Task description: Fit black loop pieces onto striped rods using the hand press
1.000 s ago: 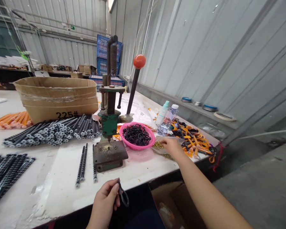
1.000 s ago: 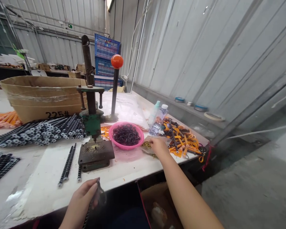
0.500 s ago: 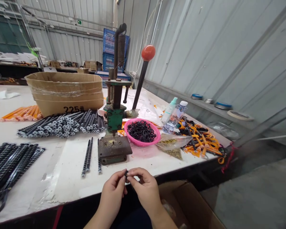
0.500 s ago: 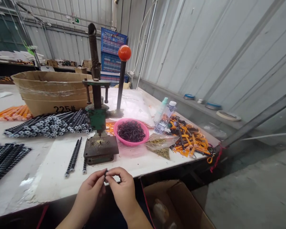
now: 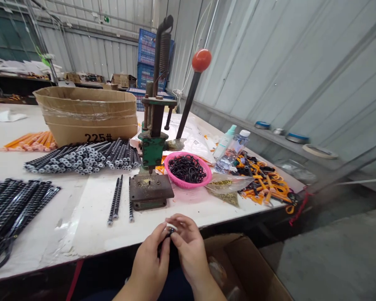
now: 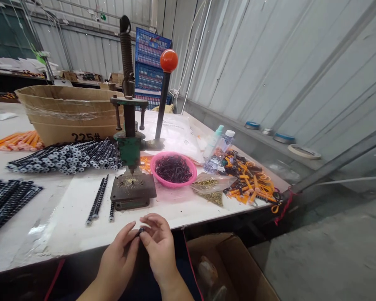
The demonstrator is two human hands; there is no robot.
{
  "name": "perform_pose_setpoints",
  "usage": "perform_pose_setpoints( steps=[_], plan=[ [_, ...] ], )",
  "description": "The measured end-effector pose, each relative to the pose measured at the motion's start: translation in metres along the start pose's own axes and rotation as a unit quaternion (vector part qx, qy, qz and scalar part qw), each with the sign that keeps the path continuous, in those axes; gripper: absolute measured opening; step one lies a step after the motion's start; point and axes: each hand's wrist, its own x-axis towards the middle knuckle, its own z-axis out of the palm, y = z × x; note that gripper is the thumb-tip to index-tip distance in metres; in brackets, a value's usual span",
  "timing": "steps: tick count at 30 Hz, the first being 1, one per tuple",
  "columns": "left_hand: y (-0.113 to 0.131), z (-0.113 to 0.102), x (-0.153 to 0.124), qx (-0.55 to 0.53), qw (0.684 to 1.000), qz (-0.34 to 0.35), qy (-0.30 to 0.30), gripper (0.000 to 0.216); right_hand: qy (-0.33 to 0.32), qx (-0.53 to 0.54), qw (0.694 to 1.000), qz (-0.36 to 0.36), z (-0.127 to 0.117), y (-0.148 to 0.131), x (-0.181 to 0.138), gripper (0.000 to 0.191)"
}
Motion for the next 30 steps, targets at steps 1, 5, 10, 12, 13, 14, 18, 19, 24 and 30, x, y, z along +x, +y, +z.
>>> perform_pose_setpoints(
  steps=[1,5,10,12,13,14,18,19,24,30],
  plan=[
    [0.000,-0.003,0.000,0.015,1.000,0.025,-0.007,0.029,-0.028,0.041,0.997,0.052,-0.001,0.002,-0.001,0.022],
    [0.010,-0.023,0.016,0.156,0.981,0.087,-0.077,0.031,-0.101,-0.088,0.991,0.027,-0.008,-0.005,0.010,0.011],
    [0.028,-0.053,0.076,0.368,0.896,0.112,-0.222,0.027,-0.253,-0.409,0.864,-0.151,-0.008,-0.008,0.073,0.011],
    [0.029,-0.059,0.103,0.402,0.879,0.136,-0.217,0.028,-0.251,-0.462,0.831,-0.181,-0.002,0.003,0.102,0.012],
    [0.029,-0.061,0.115,0.415,0.875,0.143,-0.204,0.029,-0.242,-0.475,0.825,-0.188,0.002,0.010,0.115,0.013],
    [0.027,-0.063,0.126,0.425,0.872,0.146,-0.193,0.030,-0.234,-0.483,0.822,-0.192,0.006,0.017,0.126,0.013],
    [0.020,-0.067,0.152,0.448,0.862,0.160,-0.174,0.032,-0.227,-0.497,0.813,-0.201,0.017,0.037,0.150,0.013],
    [0.018,-0.068,0.155,0.454,0.859,0.164,-0.172,0.032,-0.228,-0.501,0.810,-0.201,0.019,0.040,0.153,0.012],
    [0.009,-0.073,0.161,0.492,0.835,0.172,-0.177,0.033,-0.241,-0.513,0.798,-0.204,0.021,0.045,0.160,0.009],
    [0.003,-0.072,0.158,0.549,0.793,0.194,-0.180,0.036,-0.259,-0.514,0.785,-0.230,0.014,0.044,0.148,0.024]
  ],
)
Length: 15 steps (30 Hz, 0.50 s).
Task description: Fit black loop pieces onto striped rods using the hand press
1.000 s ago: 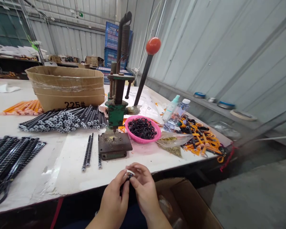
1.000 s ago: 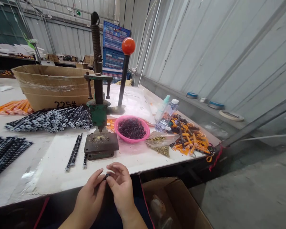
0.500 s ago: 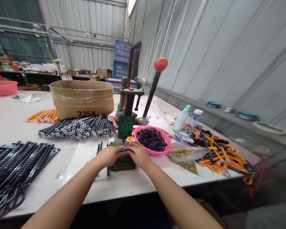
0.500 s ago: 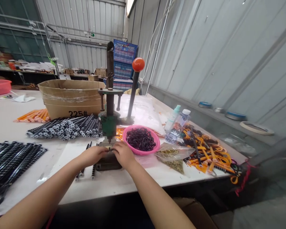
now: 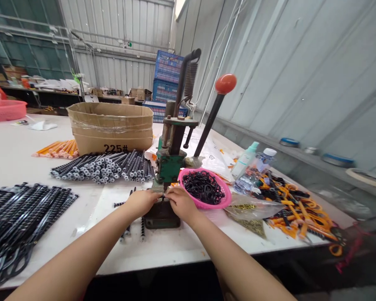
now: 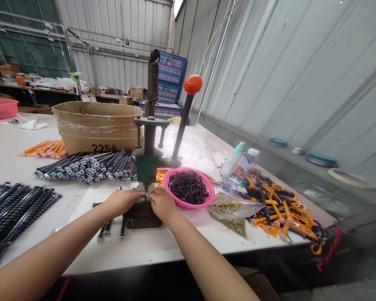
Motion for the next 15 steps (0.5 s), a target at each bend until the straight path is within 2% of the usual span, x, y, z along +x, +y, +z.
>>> perform_pose_setpoints(
  steps=[2,3,5,8,9,10,12,14,15],
  plan=[
    [0.001,0.001,-0.002,0.028,1.000,0.008,-0.001,0.037,0.005,-0.009,1.000,-0.023,-0.008,-0.010,-0.009,0.028],
    [0.001,0.002,-0.003,0.041,0.999,0.013,-0.002,0.039,0.031,-0.009,0.999,-0.039,-0.017,-0.017,-0.011,0.029],
    [0.001,0.002,-0.004,0.064,0.998,0.024,-0.006,0.043,0.151,0.008,0.987,-0.059,-0.044,-0.029,-0.006,0.031],
    [0.002,0.000,-0.005,0.092,0.995,0.038,-0.015,0.048,0.378,0.076,0.922,-0.022,-0.110,-0.036,0.030,0.039],
    [0.002,-0.001,-0.004,0.100,0.994,0.041,-0.018,0.048,0.392,0.112,0.913,-0.007,-0.135,-0.034,0.048,0.040],
    [0.002,-0.002,-0.004,0.107,0.993,0.043,-0.020,0.048,0.375,0.150,0.915,0.004,-0.159,-0.030,0.067,0.036],
    [0.003,-0.004,-0.003,0.117,0.992,0.044,-0.022,0.048,0.282,0.240,0.929,0.023,-0.200,-0.021,0.097,0.035],
    [0.003,-0.005,-0.002,0.123,0.991,0.045,-0.021,0.047,0.218,0.343,0.912,0.051,-0.227,-0.017,0.105,0.036],
    [0.003,-0.006,-0.002,0.123,0.991,0.046,-0.019,0.046,0.206,0.388,0.897,0.056,-0.235,-0.019,0.100,0.033]
  ],
)
